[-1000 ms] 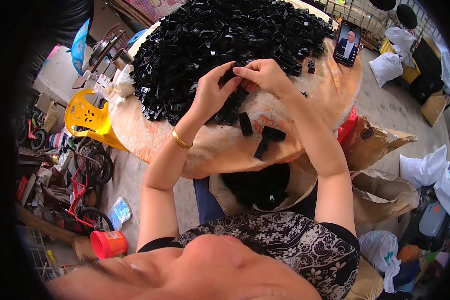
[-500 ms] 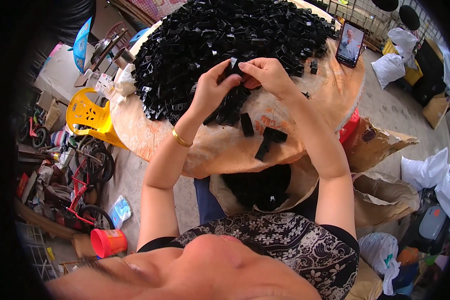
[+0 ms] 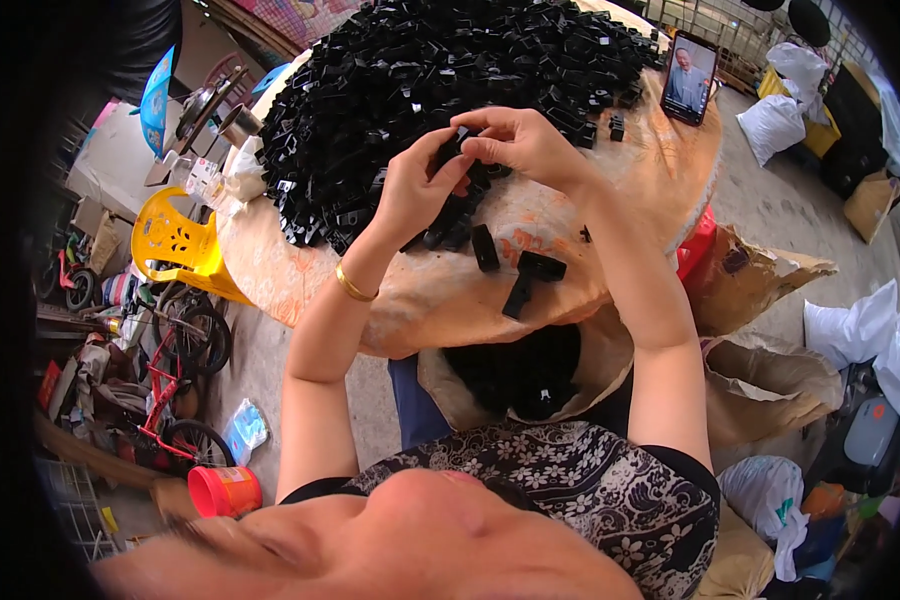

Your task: The person assembles plastic components by picking pieces from the pile, fitting parts together by hand, and placing the assembled components onto the table.

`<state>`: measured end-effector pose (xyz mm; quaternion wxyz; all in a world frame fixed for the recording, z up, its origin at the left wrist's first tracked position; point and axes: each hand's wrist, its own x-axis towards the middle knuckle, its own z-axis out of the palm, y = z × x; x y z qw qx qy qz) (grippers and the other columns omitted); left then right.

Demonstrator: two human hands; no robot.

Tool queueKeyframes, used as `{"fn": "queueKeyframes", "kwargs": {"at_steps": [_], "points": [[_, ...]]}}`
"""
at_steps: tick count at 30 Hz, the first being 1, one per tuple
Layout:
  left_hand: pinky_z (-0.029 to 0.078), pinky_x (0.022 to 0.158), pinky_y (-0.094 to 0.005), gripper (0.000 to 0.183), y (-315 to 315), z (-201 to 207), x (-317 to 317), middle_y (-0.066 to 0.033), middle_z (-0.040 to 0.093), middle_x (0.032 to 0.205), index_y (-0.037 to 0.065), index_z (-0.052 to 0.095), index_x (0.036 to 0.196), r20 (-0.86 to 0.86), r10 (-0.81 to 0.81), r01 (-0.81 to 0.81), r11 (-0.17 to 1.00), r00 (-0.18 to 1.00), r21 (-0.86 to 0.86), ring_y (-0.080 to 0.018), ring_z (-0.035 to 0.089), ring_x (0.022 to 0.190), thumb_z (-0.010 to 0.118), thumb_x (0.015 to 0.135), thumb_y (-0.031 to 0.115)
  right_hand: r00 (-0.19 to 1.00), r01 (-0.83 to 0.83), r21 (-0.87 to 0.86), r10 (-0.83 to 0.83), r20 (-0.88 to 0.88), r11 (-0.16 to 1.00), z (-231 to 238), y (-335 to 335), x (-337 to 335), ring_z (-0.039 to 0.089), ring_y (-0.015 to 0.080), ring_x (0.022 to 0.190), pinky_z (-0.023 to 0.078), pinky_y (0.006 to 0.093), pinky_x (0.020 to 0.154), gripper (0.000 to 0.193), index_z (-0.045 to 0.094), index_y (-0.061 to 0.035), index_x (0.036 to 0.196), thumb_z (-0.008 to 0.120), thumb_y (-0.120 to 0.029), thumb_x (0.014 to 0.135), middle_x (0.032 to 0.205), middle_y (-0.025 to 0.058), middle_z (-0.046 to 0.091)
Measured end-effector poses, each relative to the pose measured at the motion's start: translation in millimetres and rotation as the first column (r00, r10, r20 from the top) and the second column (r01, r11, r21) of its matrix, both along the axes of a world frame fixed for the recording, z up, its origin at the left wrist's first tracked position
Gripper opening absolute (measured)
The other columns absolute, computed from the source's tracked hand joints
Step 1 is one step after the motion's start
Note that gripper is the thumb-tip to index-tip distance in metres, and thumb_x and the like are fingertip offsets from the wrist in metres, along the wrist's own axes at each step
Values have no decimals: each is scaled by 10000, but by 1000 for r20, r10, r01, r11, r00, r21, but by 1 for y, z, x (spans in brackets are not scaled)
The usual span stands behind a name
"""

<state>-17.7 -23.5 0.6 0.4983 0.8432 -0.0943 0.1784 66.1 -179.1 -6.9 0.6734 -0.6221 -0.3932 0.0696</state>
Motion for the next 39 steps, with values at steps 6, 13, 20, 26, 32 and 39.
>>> {"fn": "queueKeyframes", "kwargs": {"at_steps": [6, 13, 20, 26, 32, 39], "points": [[476, 564, -205, 215, 0, 6, 0, -49, 608, 841, -38, 541, 1065, -125, -218, 181, 949, 968, -258, -70, 550, 632, 484, 888, 69, 999, 13, -83, -10, 42, 996, 5, -1, -1, 589, 83, 753, 478, 210, 676, 208, 633, 15, 958, 646, -131, 811, 818, 47, 652], [438, 780, -347, 279, -19, -8, -20, -118, 612, 821, 50, 625, 984, -91, -603, 569, 676, 792, 468, -277, 522, 781, 660, 716, 117, 986, 144, -227, -119, 120, 963, -3, -11, 21, 615, 131, 701, 479, 250, 646, 235, 658, -45, 860, 617, -271, 813, 778, 64, 650], [448, 748, -337, 329, 9, 6, 8, -103, 599, 832, 26, 615, 959, 124, 98, -140, 910, 987, 390, -248, 539, 830, 692, 740, 260, 737, 463, -530, 24, 676, 710, -15, -1, 2, 566, 238, 908, 486, 346, 760, 250, 619, -102, 930, 625, -122, 681, 986, 86, 562], [456, 764, -362, 312, 28, -22, 35, -157, 584, 907, 20, 602, 974, 253, 265, -359, 797, 930, 486, -306, 559, 859, 672, 716, 180, 647, 618, -533, 13, 763, 578, -18, 3, -3, 583, 267, 852, 491, 367, 718, 253, 574, -60, 892, 680, -136, 675, 876, 84, 572], [478, 743, -333, 293, 38, -30, 36, -157, 595, 899, 1, 574, 1039, 247, 318, -375, 898, 915, 233, -271, 591, 817, 585, 751, 52, 650, 720, -548, -139, 747, 426, -17, 14, -13, 611, 299, 769, 500, 377, 671, 206, 565, -33, 817, 664, -176, 706, 821, 111, 608], [480, 622, -269, 276, 44, -19, 34, -80, 578, 846, -34, 537, 1107, -220, -202, -78, 544, 954, -836, -173, 561, 716, 504, 840, 27, 734, 637, -590, -159, 660, 495, -17, 5, -2, 625, 277, 732, 499, 354, 630, 199, 586, -62, 789, 654, -228, 706, 753, 112, 632]]}}
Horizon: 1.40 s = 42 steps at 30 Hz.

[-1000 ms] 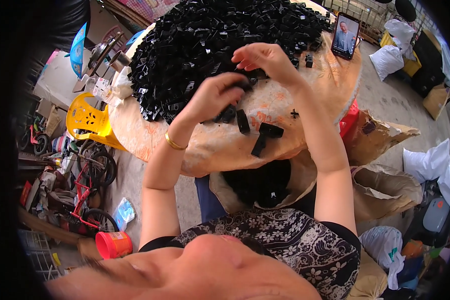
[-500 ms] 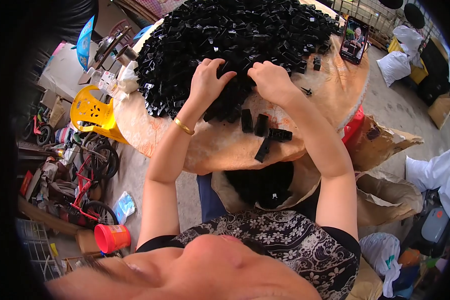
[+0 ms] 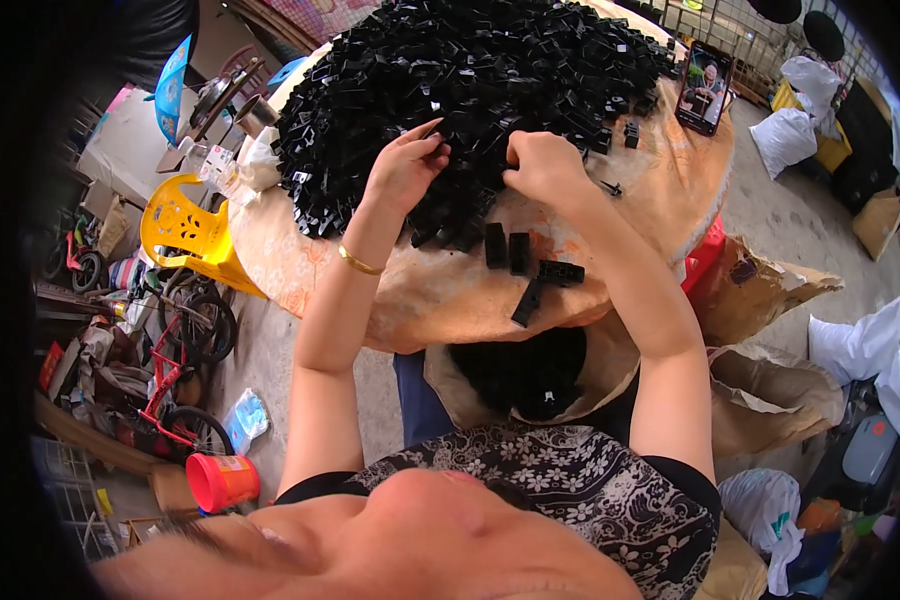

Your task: The person assembles plastic components by picking pieces from the pile, fitting parts together by hand, and placing the assembled components onto the table.

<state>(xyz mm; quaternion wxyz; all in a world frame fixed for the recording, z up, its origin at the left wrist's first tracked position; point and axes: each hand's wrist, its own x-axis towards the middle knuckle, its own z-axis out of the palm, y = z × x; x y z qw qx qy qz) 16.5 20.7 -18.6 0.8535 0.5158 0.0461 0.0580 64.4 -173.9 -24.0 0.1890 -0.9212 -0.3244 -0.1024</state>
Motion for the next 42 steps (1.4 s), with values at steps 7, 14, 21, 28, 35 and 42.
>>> {"fn": "queueKeyframes", "kwargs": {"at_steps": [7, 14, 21, 28, 35, 42], "points": [[453, 660, -263, 216, -22, 4, -10, -54, 604, 852, 1, 566, 1047, 28, 22, -19, 995, 999, -100, -162, 548, 744, 464, 890, 111, 759, 55, 846, 528, -381, 531, 12, 8, -4, 573, 79, 725, 493, 209, 627, 311, 542, 15, 1057, 651, -85, 784, 887, 56, 602], [500, 701, -269, 252, -16, 11, -16, -67, 603, 889, 6, 558, 1107, 10, -90, 91, 994, 996, -56, -152, 569, 787, 506, 882, 106, 912, -403, 689, 323, 251, 602, 25, 8, -15, 596, 182, 805, 496, 269, 689, 307, 590, -46, 1046, 613, 19, 746, 928, 67, 590], [500, 686, -248, 230, -13, 15, -15, -59, 614, 899, 3, 594, 1013, -132, -140, 155, 982, 981, 108, -134, 584, 805, 508, 898, 183, 754, -592, 246, 420, 505, 767, 20, 9, -18, 543, 256, 850, 485, 323, 717, 280, 596, -30, 1003, 580, 10, 727, 930, 83, 575], [481, 617, -221, 242, -9, 19, -16, -73, 621, 915, -1, 598, 966, -159, -162, 192, 963, 974, 190, -122, 581, 723, 492, 910, 209, 756, -569, 267, 367, 542, 778, 22, 6, -19, 543, 231, 818, 487, 314, 685, 276, 600, -39, 978, 572, 18, 709, 913, 58, 561], [432, 517, -185, 254, -13, 26, -20, -38, 613, 809, -13, 596, 987, -156, -246, 285, 903, 957, 321, -78, 529, 592, 552, 879, 213, 767, -555, 253, 369, 525, 793, 15, 8, -16, 544, 224, 811, 487, 313, 671, 247, 618, -55, 928, 592, 30, 697, 882, 45, 561], [454, 560, -201, 242, -22, 33, -28, -37, 609, 786, -28, 586, 1027, 21, -194, 127, 717, 981, 686, -69, 542, 640, 610, 815, 86, 855, -361, 759, 518, 36, 542, 22, -2, -3, 565, 140, 814, 462, 244, 670, 279, 614, -76, 1029, 654, -63, 753, 955, 34, 603]]}}
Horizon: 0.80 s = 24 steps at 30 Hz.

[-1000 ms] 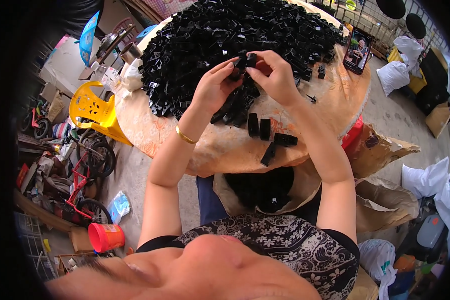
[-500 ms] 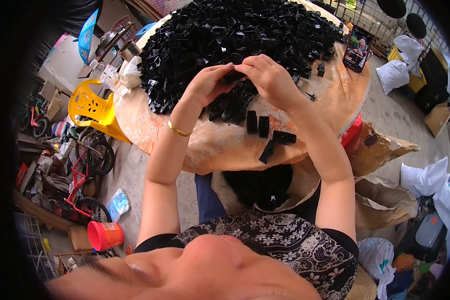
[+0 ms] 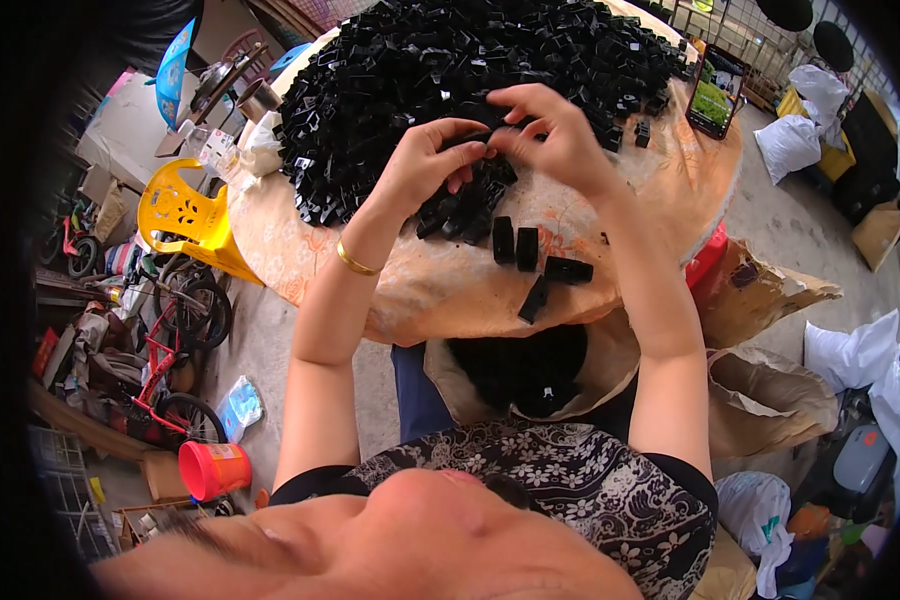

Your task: The person assembles plastic components by picking pieces from the pile, fitting parts together by hand, and placing the assembled components onto the table.

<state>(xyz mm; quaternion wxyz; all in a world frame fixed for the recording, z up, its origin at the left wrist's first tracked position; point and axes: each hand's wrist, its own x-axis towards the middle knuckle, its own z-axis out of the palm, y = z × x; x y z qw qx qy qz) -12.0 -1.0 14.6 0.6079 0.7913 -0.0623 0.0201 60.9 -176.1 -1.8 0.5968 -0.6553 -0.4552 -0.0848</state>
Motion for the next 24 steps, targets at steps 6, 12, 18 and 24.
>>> {"fn": "queueKeyframes", "kwargs": {"at_steps": [6, 12, 18, 24], "points": [[474, 666, -258, 262, -29, -8, -22, -87, 619, 847, 38, 617, 980, 214, -576, 390, 739, 789, 550, -126, 580, 729, 684, 729, 70, 963, 265, -394, -217, 162, 880, -27, -1, 22, 606, 207, 590, 479, 290, 572, 284, 646, -57, 848, 676, -319, 742, 667, 96, 628], [442, 780, -332, 291, -11, -5, -2, -101, 620, 877, 57, 637, 960, 207, -185, 86, 907, 961, 413, -241, 546, 837, 709, 698, 162, 958, 283, -677, -171, 229, 680, -27, 8, 8, 606, 259, 854, 482, 360, 742, 368, 608, -91, 1004, 663, -268, 686, 873, 102, 639], [421, 845, -361, 282, 44, -36, 32, -149, 573, 1008, 57, 615, 984, 504, 196, -529, 490, 841, 693, -307, 495, 973, 666, 732, 173, 976, 148, -378, -196, -92, 914, -25, 5, 12, 581, 151, 760, 469, 269, 710, 401, 590, -88, 1076, 678, -181, 696, 804, 67, 610], [465, 742, -342, 291, 34, -30, 33, -116, 582, 899, 35, 597, 955, 548, 147, -526, 560, 823, 640, -260, 557, 806, 692, 710, 160, 971, -31, -85, 10, -240, 996, -18, 11, 3, 517, 82, 808, 459, 223, 704, 346, 565, -104, 1146, 598, -45, 807, 884, 4, 557]]}}
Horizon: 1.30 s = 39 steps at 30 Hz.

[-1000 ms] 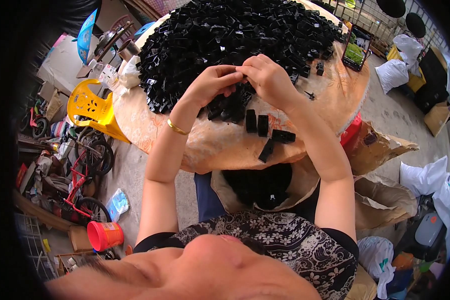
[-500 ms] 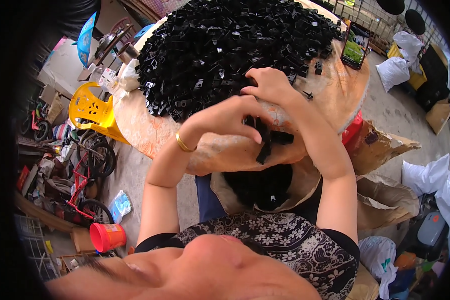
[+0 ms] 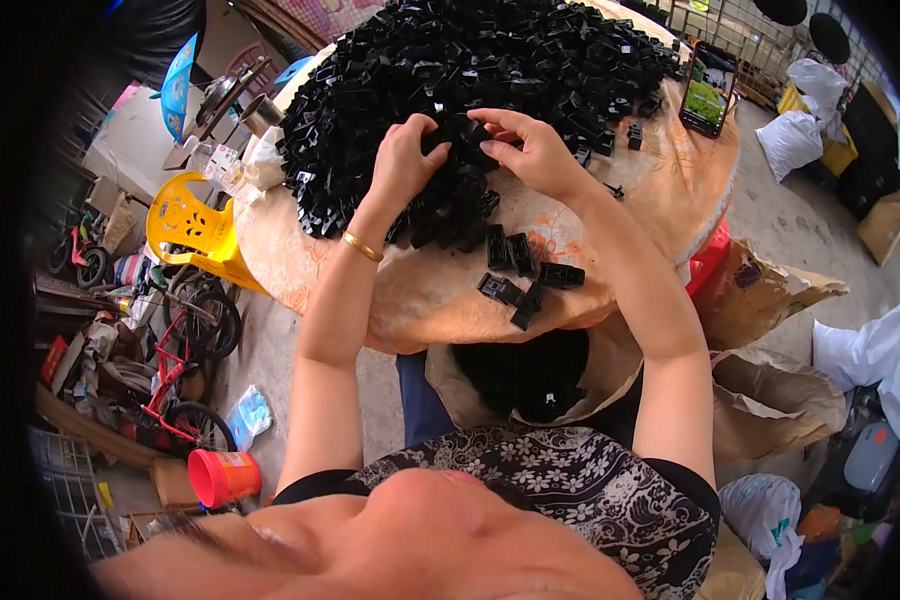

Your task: The person assembles plastic components by picking pieces from the pile, fitting parts together by hand, and placing the assembled components onto the table.

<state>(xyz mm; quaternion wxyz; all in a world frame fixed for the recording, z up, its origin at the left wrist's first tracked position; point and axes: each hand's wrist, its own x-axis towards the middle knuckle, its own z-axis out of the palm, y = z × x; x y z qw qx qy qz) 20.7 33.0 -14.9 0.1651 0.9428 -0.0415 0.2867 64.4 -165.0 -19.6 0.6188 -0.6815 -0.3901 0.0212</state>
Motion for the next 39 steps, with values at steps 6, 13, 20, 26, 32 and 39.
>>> {"fn": "queueKeyframes", "kwargs": {"at_steps": [6, 13, 20, 26, 32, 39], "points": [[444, 547, -223, 280, -30, 13, -18, -25, 565, 746, 2, 581, 956, -35, -406, 356, 836, 913, -418, -90, 532, 618, 705, 730, 112, 981, 4, 108, -25, 194, 994, 8, 0, -9, 571, 106, 851, 481, 219, 697, 326, 573, -48, 1108, 603, 11, 790, 956, 50, 593], [451, 548, -201, 216, -32, 3, -12, -22, 597, 806, 8, 564, 997, 224, -534, 261, -7, 815, -965, -74, 540, 616, 593, 854, 168, 996, -15, 184, -1, 88, 983, 12, 1, -16, 584, 134, 878, 496, 237, 698, 309, 598, -38, 1051, 603, 60, 759, 982, 50, 612], [489, 559, -211, 327, -20, 7, -15, -49, 586, 825, 44, 563, 961, 4, -681, -86, -98, 732, -991, -125, 562, 653, 463, 914, 352, 655, 92, 110, -143, 742, 990, 15, 2, -15, 561, 236, 880, 498, 309, 724, 344, 635, -63, 957, 627, 71, 640, 946, 40, 615], [442, 521, -191, 369, -18, 17, -20, -42, 585, 800, 28, 576, 927, -148, -705, -192, 17, 694, -981, -102, 535, 629, 493, 895, 387, 613, 132, 3, -84, 786, 991, 15, 3, -18, 560, 224, 860, 496, 304, 717, 320, 638, -61, 944, 623, 60, 648, 938, 40, 614], [442, 521, -197, 307, -28, 22, -29, -47, 596, 755, -13, 578, 960, -189, -704, 82, 332, 685, -940, -92, 544, 598, 565, 867, 279, 872, 101, -25, -76, 483, 995, 9, 1, -16, 567, 215, 898, 483, 297, 755, 494, 549, -97, 1141, 662, 0, 670, 1006, 38, 614], [489, 570, -230, 250, -48, 27, -41, -65, 635, 851, -5, 573, 1049, -225, -599, 252, 606, 768, -755, -97, 577, 640, 599, 808, 56, 999, 34, 215, -25, -44, 976, 12, -32, 27, 595, 125, 823, 472, 244, 711, 361, 584, -60, 1085, 654, -118, 736, 945, 56, 642]]}}
